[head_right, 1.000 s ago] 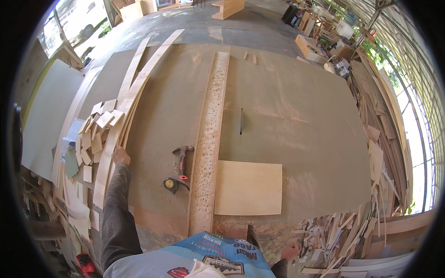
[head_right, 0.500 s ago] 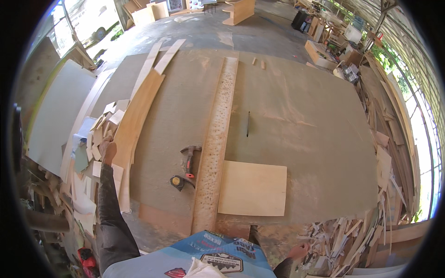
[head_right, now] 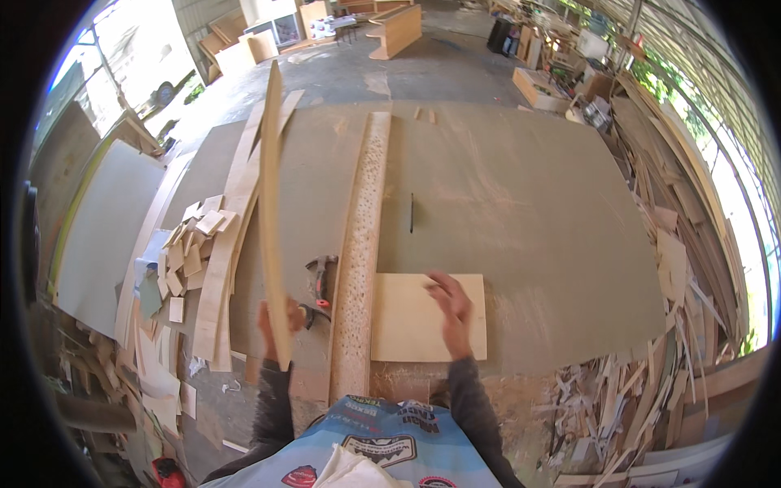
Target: The person uses a table saw to cut a piece of wood, positioning and pushing the wood through the blade while moving other wooden pieces aside.
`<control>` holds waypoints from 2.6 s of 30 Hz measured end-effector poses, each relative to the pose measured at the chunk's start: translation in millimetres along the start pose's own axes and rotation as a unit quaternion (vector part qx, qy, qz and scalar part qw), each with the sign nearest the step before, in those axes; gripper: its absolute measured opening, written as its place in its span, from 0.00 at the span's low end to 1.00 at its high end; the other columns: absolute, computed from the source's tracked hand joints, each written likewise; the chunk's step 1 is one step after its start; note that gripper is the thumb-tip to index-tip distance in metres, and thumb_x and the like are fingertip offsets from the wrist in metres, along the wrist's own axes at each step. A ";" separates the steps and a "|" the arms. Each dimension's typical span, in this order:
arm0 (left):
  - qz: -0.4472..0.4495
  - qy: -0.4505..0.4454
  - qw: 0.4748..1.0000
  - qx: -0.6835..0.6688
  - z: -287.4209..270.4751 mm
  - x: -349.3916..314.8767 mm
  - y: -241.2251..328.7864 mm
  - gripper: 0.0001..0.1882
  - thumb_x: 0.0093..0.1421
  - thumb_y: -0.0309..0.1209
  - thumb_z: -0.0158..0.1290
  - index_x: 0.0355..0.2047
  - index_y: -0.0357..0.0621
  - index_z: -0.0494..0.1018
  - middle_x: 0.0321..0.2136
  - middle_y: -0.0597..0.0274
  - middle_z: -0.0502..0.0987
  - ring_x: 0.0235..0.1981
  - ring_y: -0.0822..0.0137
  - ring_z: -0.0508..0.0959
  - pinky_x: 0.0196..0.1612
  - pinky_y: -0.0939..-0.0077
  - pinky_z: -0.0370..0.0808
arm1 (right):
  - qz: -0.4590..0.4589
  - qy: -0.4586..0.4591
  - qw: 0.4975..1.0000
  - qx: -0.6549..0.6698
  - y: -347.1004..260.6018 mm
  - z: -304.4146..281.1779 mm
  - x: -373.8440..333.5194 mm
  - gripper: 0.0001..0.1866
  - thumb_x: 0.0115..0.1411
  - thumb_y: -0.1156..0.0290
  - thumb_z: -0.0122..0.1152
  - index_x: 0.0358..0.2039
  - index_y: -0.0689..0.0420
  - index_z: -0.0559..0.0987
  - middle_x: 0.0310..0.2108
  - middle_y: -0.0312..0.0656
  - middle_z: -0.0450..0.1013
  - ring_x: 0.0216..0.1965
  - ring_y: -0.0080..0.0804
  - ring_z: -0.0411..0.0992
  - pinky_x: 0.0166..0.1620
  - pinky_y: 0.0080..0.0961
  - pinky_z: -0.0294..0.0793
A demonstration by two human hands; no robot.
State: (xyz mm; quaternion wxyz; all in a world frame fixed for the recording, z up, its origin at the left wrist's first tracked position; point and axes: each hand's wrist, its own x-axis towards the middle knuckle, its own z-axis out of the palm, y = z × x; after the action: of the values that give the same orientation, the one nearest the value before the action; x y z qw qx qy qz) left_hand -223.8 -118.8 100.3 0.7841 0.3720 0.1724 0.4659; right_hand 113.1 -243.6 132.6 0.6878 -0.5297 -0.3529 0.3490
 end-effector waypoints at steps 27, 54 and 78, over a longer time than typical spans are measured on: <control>-0.062 -0.253 0.592 0.763 93.9 -10.3 -199.6 0.45 0.59 0.54 0.58 0.71 0.48 0.56 0.74 0.47 0.45 0.75 0.51 0.47 0.64 0.33 0.54 | -0.054 -0.112 0.894 -0.430 -23.3 -159.6 148.9 0.41 0.33 0.71 0.76 0.53 0.51 0.70 0.49 0.41 0.75 0.51 0.39 0.75 0.52 0.40 0.76; 0.015 0.185 0.969 0.163 87.3 94.1 -84.9 0.11 0.70 0.31 0.54 0.46 0.34 0.77 0.36 0.65 0.81 0.32 0.76 0.75 0.36 0.80 0.71 | -0.025 -0.324 0.828 -0.457 23.5 -141.6 138.1 0.38 0.32 0.73 0.71 0.50 0.51 0.71 0.61 0.46 0.67 0.65 0.51 0.64 0.73 0.58 0.48; -0.058 0.463 0.793 0.392 -49.6 -107.7 -63.3 0.18 0.74 0.39 0.44 0.26 0.45 0.65 0.23 0.71 0.64 0.26 0.76 0.63 0.32 0.77 0.61 | -0.072 0.164 0.959 -0.221 -39.8 -185.7 112.3 0.38 0.50 0.69 0.78 0.60 0.63 0.70 0.54 0.47 0.72 0.49 0.37 0.77 0.47 0.32 0.84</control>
State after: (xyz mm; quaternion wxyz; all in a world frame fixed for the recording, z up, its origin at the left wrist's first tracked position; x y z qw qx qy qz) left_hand -270.9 -208.6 12.1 0.4233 0.3760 0.7042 0.4285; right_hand 333.1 -245.0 149.2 0.6251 -0.6917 -0.3411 0.1201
